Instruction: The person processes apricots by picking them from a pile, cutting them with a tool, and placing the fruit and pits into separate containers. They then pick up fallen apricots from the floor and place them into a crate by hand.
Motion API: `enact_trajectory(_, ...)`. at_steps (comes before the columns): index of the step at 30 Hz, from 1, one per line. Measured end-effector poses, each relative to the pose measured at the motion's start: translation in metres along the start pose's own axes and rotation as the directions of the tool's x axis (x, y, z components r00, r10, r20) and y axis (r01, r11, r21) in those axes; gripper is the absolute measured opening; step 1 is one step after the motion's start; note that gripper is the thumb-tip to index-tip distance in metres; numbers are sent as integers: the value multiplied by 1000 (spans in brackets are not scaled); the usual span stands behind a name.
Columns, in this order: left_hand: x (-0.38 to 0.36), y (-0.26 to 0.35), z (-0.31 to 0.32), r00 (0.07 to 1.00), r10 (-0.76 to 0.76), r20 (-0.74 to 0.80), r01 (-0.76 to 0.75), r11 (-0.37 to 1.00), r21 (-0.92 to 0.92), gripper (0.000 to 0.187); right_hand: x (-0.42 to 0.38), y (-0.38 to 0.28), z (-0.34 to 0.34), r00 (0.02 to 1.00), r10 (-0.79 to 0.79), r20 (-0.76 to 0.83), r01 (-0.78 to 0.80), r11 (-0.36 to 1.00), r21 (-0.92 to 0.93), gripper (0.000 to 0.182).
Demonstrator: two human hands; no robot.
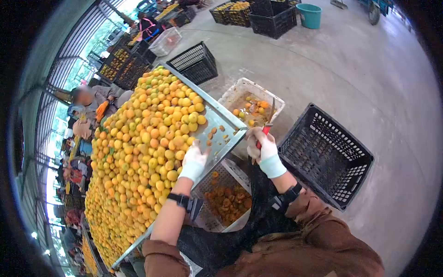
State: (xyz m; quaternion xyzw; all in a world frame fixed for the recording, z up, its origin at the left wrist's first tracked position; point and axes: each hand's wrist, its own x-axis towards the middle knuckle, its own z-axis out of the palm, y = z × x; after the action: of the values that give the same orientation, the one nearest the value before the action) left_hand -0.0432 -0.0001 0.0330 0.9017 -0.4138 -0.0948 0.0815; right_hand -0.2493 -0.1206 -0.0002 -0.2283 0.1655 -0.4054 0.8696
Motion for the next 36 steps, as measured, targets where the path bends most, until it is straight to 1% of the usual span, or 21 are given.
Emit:
enact_trajectory(1,16,7,12,1000,8,16,-8,1000,4,56,-1,-3,4,999,48,-26,-48,999,16,23)
enact_trajectory(3,49,14,38,992,-106,61,98,988,118,63,0,-5,6,999,39,5,-39,998,-49,23)
enact_trajectory(5,77,9,61,988,-110,111,93,984,152,67,5,-6,2,998,61,14,-60,996,-71,25)
enact_trajectory(6,95,-6,87,997,-6,78,-14,969,247,63,8,-6,1,998,55,11,-54,994,-96,25)
enact_trajectory(7,96,14,67,993,104,53,-116,933,339,59,11,-7,1,999,48,10,-46,991,-124,25)
enact_trajectory(8,91,38,48,988,-2,152,-14,994,105,49,14,-9,3,998,62,3,-62,989,-137,24)
enact_trajectory(10,94,34,63,960,259,104,-271,955,117,49,18,-2,-2,996,53,-77,-65,986,-151,26)
enact_trajectory(11,94,40,59,923,349,162,-363,930,63,45,20,-11,1,990,118,-82,-132,974,-186,28)
enact_trajectory(12,98,35,70,889,454,63,-455,891,-8,44,23,-10,0,989,119,-85,-133,975,-181,30)
enact_trajectory(13,95,40,64,875,485,8,-482,871,-90,39,26,-7,-4,988,127,-84,-140,976,-167,30)
enact_trajectory(15,92,44,42,809,561,176,-551,828,-105,32,26,-13,2,990,134,-47,-141,975,-172,26)
enact_trajectory(16,94,39,47,769,615,177,-607,788,-100,30,26,-12,0,987,163,-6,-162,981,-105,25)
enact_trajectory(21,93,34,40,632,760,155,-764,644,-44,24,22,-10,1,983,181,0,-181,982,-56,18)
enact_trajectory(23,94,36,36,474,871,128,-879,457,137,31,19,-7,-1,984,175,25,-173,983,-69,18)
enact_trajectory(24,97,28,45,421,886,195,-905,394,164,41,19,-6,-1,982,182,46,-179,982,-65,18)
enact_trajectory(25,102,27,49,421,885,200,-905,395,156,41,19,-8,4,982,186,38,-184,981,-63,18)
enact_trajectory(27,104,21,61,456,830,321,-890,424,168,45,15,-11,15,987,133,-87,-150,963,-225,21)
enact_trajectory(29,99,10,76,448,864,231,-889,404,213,48,17,-1,9,985,143,-95,-158,970,-182,22)
enact_trajectory(31,97,6,74,404,897,177,-907,369,202,48,17,1,8,990,118,-73,-132,965,-225,20)
enact_trajectory(33,93,1,63,390,898,201,-921,376,105,46,15,0,11,991,88,-100,-111,961,-252,20)
enact_trajectory(36,86,-16,57,428,886,179,-900,436,-8,44,12,-4,9,996,88,-34,-93,969,-228,20)
